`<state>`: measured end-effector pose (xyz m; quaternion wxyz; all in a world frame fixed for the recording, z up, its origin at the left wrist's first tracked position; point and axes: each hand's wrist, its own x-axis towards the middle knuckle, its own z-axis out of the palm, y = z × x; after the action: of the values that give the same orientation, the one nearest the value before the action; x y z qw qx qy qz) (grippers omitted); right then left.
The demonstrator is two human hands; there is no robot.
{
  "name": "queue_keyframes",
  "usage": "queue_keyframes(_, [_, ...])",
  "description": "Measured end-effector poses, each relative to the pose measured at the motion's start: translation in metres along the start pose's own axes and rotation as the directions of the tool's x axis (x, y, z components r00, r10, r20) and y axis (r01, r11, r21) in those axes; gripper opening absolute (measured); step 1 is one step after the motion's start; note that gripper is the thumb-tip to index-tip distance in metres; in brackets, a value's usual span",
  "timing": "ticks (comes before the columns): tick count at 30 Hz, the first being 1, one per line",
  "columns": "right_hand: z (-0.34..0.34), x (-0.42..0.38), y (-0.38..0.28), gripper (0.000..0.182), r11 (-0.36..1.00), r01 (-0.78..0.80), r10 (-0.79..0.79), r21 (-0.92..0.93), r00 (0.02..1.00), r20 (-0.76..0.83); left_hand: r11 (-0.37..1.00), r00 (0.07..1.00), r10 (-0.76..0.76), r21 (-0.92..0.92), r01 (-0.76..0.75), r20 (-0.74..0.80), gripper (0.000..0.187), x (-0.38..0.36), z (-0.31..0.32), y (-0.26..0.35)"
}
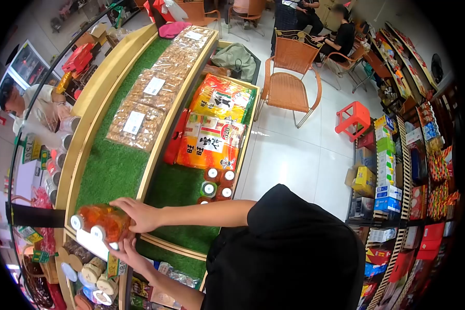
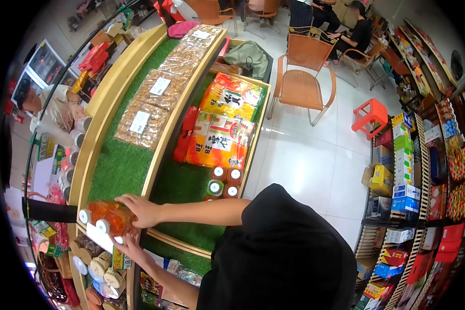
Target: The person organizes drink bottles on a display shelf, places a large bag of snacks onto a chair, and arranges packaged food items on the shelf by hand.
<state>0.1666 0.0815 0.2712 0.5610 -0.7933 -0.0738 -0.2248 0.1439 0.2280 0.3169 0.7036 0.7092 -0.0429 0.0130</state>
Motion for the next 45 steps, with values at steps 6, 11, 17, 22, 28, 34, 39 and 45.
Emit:
queue_keyframes(6, [0.031, 0.012, -0.001, 0.105, 0.995, -0.096, 0.092, 0.02, 0.984, 0.155, 1.0, 0.99, -0.025, 0.009, 0.024, 0.14, 0.074, 0.014, -0.035, -0.025])
queue_keyframes(11, [0.021, -0.002, -0.024, 0.085, 0.984, -0.053, 0.043, 0.17, 0.997, 0.065, 0.995, 0.969, 0.062, -0.088, -0.042, 0.24, 0.073, -0.003, -0.042, -0.032])
queue_keyframes(17, [0.019, -0.048, -0.07, 0.082, 0.986, -0.059, 0.072, 0.155, 0.994, -0.078, 0.944, 0.908, 0.168, -0.327, -0.037, 0.384, 0.08, -0.045, -0.056, -0.037])
queue_keyframes(22, [0.016, -0.11, -0.087, 0.099, 0.962, -0.071, 0.093, 0.263, 0.993, -0.07, 0.961, 0.833, 0.278, -0.132, -0.245, 0.478, 0.076, -0.079, -0.074, -0.054])
queue_keyframes(28, [0.049, -0.201, -0.033, 0.097, 0.885, -0.427, 0.459, 0.187, 0.867, -0.193, 0.997, 0.848, 0.057, 0.008, -0.072, 0.526, 0.073, -0.12, -0.085, -0.139])
queue_keyframes(34, [0.064, -0.246, 0.04, 0.085, 0.841, -0.534, 0.538, 0.093, 0.801, -0.263, 0.954, 0.789, -0.109, -0.159, 0.253, 0.604, 0.087, -0.146, -0.065, -0.24])
queue_keyframes(39, [0.067, -0.263, 0.069, 0.088, 0.838, -0.545, 0.527, -0.027, 0.82, -0.224, 0.893, 0.697, -0.251, -0.118, 0.435, 0.672, 0.087, -0.145, -0.057, -0.291])
queue_keyframes(45, [0.081, -0.289, 0.064, 0.084, 0.689, -0.645, 0.67, -0.33, 0.741, -0.048, 0.727, 0.581, -0.563, 0.016, 0.687, 0.588, 0.084, -0.176, -0.068, -0.315])
